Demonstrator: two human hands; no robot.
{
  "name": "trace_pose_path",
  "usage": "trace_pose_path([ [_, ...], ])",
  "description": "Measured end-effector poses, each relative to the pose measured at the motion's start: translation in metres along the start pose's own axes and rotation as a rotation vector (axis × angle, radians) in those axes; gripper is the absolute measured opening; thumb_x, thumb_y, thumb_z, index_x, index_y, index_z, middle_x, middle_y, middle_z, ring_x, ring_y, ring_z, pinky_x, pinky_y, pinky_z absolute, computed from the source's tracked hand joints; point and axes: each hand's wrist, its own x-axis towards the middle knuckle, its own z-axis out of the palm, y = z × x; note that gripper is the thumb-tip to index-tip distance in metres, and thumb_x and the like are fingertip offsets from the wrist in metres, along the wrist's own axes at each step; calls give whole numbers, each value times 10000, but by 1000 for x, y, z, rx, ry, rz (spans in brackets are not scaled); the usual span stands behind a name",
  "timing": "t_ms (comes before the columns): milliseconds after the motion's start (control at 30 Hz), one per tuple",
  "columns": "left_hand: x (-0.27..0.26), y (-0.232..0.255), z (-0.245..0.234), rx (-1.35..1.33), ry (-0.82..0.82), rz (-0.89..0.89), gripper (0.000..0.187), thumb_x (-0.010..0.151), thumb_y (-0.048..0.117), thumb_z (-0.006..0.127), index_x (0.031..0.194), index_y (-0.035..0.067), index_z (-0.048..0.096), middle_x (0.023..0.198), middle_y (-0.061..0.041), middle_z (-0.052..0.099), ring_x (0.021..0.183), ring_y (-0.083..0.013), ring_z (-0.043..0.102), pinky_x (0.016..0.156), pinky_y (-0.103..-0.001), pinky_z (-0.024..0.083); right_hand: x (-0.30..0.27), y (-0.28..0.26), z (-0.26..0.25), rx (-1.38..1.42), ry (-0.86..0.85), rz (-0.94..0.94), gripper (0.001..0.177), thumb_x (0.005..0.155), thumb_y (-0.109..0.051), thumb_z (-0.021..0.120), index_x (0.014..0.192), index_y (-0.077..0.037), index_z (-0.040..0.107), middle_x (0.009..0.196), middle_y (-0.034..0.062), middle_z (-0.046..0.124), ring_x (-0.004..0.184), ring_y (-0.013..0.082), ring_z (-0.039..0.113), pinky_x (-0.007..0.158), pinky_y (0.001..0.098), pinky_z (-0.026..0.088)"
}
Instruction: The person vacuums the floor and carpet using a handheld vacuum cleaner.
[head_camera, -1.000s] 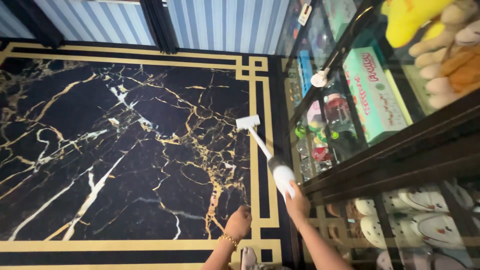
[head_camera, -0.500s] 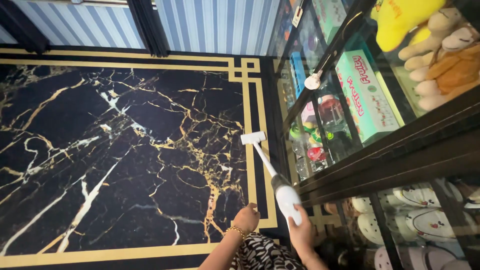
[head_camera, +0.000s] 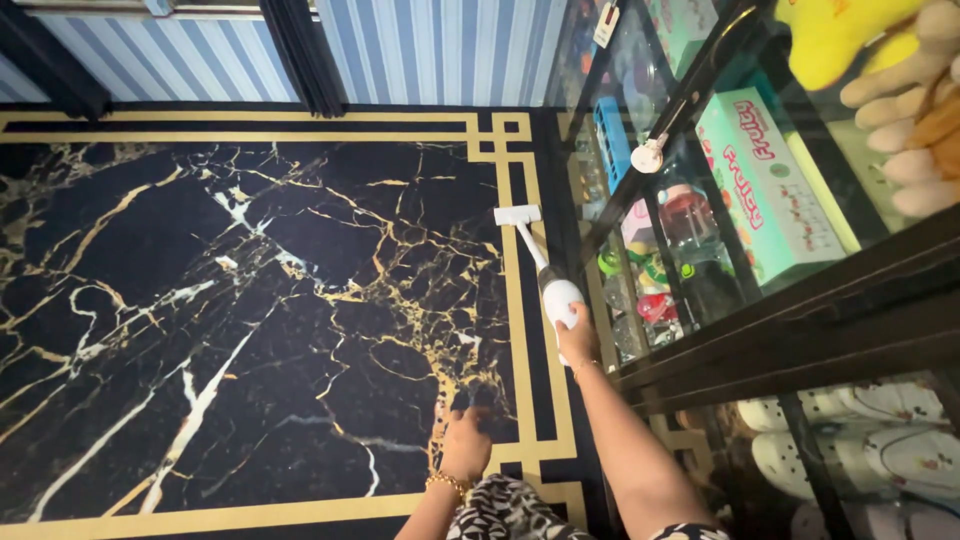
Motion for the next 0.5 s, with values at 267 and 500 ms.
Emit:
trace_pose_path([
  [267, 37, 13, 23, -85, -40, 197, 354, 799, 42, 716, 1150, 52, 671, 1139, -208, 683, 1089, -381, 655, 944, -426, 538, -126, 18, -44, 265, 9, -181, 618, 761, -33, 766, 1319, -180, 546, 1265, 90, 660, 1024, 312, 688, 756, 430, 551],
  [500, 30, 79, 10, 90, -438, 289, 305, 849, 116, 729, 1137, 33, 671, 1205, -212, 694, 1143, -380, 649, 955, -427, 528, -256, 25, -113, 172, -78, 26, 634, 758, 3, 736, 1324, -230, 569, 1159, 115, 726, 944, 374, 727, 752, 417, 569],
])
